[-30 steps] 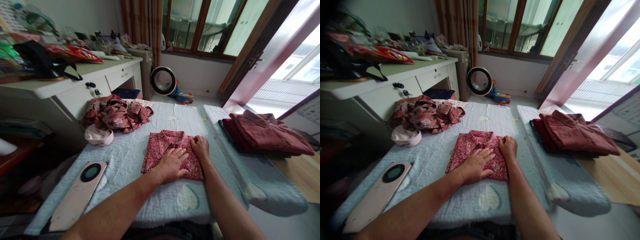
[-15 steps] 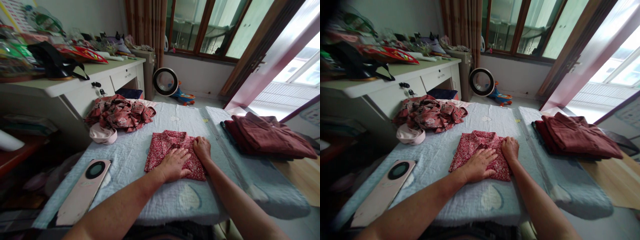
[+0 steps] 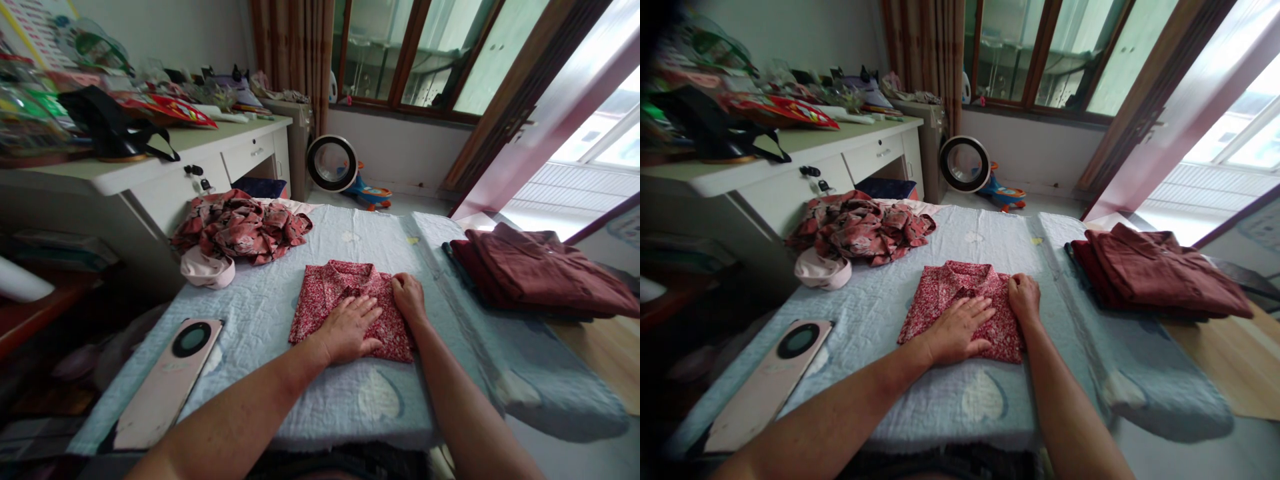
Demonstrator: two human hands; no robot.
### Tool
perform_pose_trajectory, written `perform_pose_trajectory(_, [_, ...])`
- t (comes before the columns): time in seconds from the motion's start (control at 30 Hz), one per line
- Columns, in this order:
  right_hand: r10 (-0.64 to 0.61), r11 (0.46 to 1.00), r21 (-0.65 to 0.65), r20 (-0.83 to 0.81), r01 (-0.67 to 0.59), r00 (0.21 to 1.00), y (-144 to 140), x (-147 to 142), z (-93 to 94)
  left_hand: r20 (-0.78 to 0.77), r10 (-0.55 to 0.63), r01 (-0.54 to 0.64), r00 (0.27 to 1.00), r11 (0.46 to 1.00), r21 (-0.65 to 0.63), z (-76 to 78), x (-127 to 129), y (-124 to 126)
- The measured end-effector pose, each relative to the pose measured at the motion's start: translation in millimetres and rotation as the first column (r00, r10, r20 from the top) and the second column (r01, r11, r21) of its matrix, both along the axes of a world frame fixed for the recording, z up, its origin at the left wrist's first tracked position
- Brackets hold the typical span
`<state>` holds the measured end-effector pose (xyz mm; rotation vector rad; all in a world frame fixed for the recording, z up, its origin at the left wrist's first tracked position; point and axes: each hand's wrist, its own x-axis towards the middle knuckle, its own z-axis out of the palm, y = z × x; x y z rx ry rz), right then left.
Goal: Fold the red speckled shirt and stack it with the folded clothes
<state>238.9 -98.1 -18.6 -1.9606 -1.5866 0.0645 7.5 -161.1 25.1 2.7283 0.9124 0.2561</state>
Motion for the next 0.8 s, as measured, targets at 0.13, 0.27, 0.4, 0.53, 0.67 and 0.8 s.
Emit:
perform_pose_trajectory(0.13, [0.016, 0.997, -0.072, 0.05, -0.012, 0.999, -7, -5, 6.9, -0.001, -0.002, 0.002, 1.0, 1.0, 0.022, -3.6, 0, 1])
perform_pose_trajectory(0.27, [0.022, 0.989, -0.146, 0.191, 0.006, 0.981, -19, -17, 14.9, -0.004, 0.001, -0.001, 1.0, 0.999, 0.039, -6.6, 1, 1])
perform_pose_trajectory(0.4, [0.011, 0.98, -0.191, 0.339, 0.057, 0.941, -27, -29, 20.8, -0.009, -0.006, 0.006, 1.0, 0.999, 0.035, -7.0, 0, 1])
perform_pose_trajectory(0.53, [0.007, 0.982, -0.176, 0.395, 0.069, 0.919, -27, -28, 20.0, -0.016, -0.002, 0.003, 1.0, 1.0, 0.03, -6.3, 1, 1])
perform_pose_trajectory(0.67, [-0.005, 0.982, -0.172, 0.38, 0.076, 0.925, -22, -21, 16.4, -0.009, -0.006, 0.006, 1.0, 1.0, 0.021, -4.8, 1, 1])
perform_pose_trajectory(0.8, [-0.035, 0.984, -0.157, 0.322, 0.09, 0.946, -19, -13, 12.7, 0.004, -0.006, 0.006, 1.0, 1.0, 0.026, -5.5, 0, 1])
